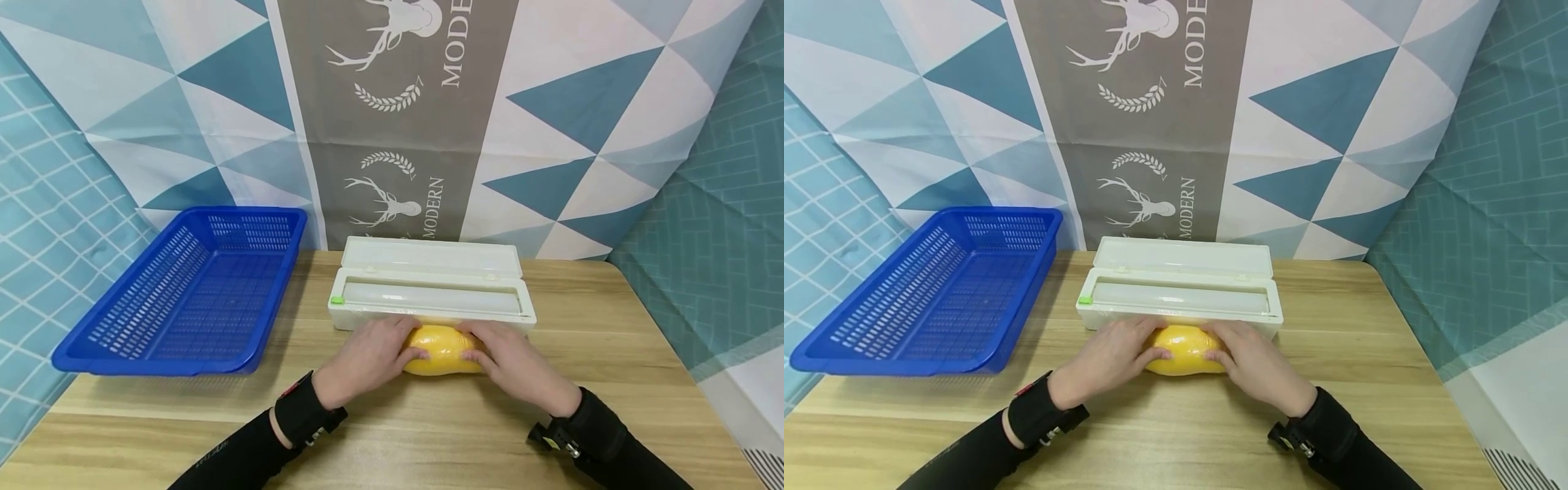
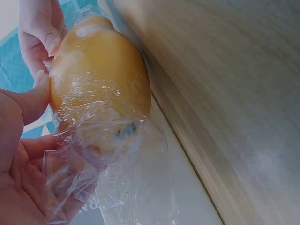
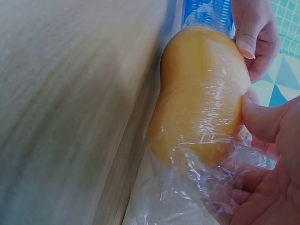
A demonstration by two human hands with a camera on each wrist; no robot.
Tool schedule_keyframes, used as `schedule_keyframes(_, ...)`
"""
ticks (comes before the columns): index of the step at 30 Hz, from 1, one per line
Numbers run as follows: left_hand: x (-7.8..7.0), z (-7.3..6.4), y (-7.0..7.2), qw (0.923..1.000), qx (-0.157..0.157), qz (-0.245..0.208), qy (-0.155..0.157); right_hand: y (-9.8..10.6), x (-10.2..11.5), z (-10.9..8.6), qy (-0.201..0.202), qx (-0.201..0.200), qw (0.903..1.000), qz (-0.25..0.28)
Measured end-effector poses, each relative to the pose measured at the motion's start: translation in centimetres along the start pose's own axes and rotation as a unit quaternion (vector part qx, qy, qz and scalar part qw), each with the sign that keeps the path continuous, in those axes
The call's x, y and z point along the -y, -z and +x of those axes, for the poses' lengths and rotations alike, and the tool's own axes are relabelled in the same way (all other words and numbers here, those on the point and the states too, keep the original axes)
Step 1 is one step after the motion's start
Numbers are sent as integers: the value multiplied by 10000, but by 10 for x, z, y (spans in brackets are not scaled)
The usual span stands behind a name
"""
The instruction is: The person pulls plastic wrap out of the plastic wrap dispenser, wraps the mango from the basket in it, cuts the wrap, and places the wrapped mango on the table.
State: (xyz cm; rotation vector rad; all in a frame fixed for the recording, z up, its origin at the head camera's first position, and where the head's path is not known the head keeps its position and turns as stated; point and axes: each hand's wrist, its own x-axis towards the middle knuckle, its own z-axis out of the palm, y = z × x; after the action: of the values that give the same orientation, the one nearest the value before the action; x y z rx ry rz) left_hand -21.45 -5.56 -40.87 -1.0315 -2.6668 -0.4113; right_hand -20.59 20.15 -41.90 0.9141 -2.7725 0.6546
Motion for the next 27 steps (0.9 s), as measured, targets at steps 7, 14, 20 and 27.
schedule_keyframes(7,-1,0,0,10000,-22,8,-45,1,0,0,-61,100,9999,37)
schedule_keyframes(14,-3,-2,1,9981,-137,502,-328,0,0,-2,-31,82,10000,-5)
schedule_keyframes(20,-1,-1,1,9950,-377,727,-580,0,0,-3,-75,110,9999,-1)
schedule_keyframes(27,1,0,-1,9939,-395,709,-744,-1,-1,-2,-71,128,9999,59)
